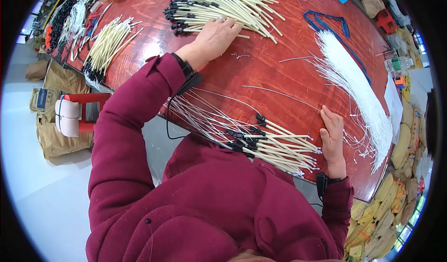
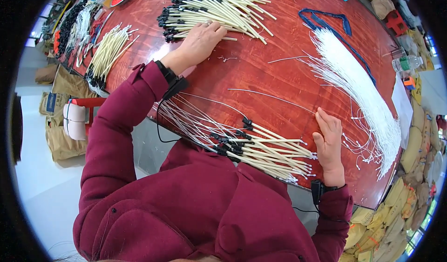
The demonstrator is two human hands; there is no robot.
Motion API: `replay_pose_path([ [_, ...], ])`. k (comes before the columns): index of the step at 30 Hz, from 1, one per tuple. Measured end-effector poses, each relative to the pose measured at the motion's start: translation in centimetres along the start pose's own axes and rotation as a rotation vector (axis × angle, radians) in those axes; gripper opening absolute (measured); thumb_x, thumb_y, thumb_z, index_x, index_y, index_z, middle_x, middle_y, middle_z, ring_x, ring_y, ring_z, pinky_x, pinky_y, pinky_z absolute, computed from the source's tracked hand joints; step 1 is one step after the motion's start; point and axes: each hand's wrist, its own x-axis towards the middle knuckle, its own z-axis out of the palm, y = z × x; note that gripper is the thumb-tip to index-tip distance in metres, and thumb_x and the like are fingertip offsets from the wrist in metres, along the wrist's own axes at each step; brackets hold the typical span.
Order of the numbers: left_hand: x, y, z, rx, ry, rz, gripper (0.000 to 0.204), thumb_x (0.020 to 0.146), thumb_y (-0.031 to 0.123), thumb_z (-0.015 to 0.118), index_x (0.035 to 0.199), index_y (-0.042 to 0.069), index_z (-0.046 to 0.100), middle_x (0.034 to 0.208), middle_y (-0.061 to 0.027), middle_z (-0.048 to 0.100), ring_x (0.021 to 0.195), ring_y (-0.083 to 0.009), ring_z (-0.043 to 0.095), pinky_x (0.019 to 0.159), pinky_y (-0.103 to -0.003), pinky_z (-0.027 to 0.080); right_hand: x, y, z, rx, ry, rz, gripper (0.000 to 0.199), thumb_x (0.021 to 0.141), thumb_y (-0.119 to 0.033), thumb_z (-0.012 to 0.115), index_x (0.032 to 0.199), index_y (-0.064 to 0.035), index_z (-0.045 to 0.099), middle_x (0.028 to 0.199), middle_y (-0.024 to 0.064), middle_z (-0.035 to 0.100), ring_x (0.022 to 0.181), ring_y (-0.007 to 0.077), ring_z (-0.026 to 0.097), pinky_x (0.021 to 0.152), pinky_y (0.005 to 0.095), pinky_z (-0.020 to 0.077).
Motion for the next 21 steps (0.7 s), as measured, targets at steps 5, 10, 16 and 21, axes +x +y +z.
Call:
replay_pose_path([
  [5, -1.5, 3.0, -4.1, -0.182, -0.099, -0.034, 0.015, 0.09, 0.006, 0.06, 0.104, 0.008, 0.063, 0.102, -0.0133, 0.064, 0.097, -0.0355, 0.065, 0.078, -0.047, 0.053, -0.3, 0.3, 0.3, 0.039, 0.053, 0.002, 0.059, 0.105, -0.048, 0.049, 0.135, 0.0011, 0.062, 0.144, 0.0126, 0.058, 0.126, 0.0314, 0.052, 0.11, 0.0419, 0.0362],
  [10, -6.1, 4.7, -7.0, -0.374, -0.217, -0.256, 0.008, 0.096, 0.013, 0.061, 0.099, 0.006, 0.064, 0.094, -0.0136, 0.062, 0.085, -0.0396, 0.064, 0.073, -0.048, 0.051, -0.1, 0.5, 0.2, 0.038, 0.068, -0.007, 0.056, 0.104, -0.046, 0.051, 0.134, 0.0005, 0.063, 0.143, 0.0118, 0.059, 0.125, 0.0309, 0.053, 0.11, 0.0418, 0.037],
  [16, -7.9, 6.9, -7.6, -0.483, -0.284, -0.28, 0.009, 0.094, 0.013, 0.063, 0.095, 0.005, 0.067, 0.092, -0.0131, 0.063, 0.085, -0.0382, 0.064, 0.073, -0.047, 0.052, -0.3, 0.7, 0.4, 0.055, 0.083, 0.0, 0.055, 0.103, -0.046, 0.053, 0.133, -0.0006, 0.064, 0.143, 0.0114, 0.06, 0.124, 0.0302, 0.054, 0.109, 0.0413, 0.0377],
  [21, -7.6, 7.5, -7.4, -0.49, -0.293, -0.276, 0.009, 0.094, 0.012, 0.063, 0.096, 0.005, 0.068, 0.092, -0.0127, 0.064, 0.085, -0.0378, 0.065, 0.073, -0.047, 0.052, -0.3, 0.7, 0.4, 0.04, 0.049, 0.016, 0.056, 0.105, -0.045, 0.05, 0.137, -0.0002, 0.062, 0.145, 0.0132, 0.058, 0.127, 0.031, 0.052, 0.111, 0.0404, 0.0375],
])
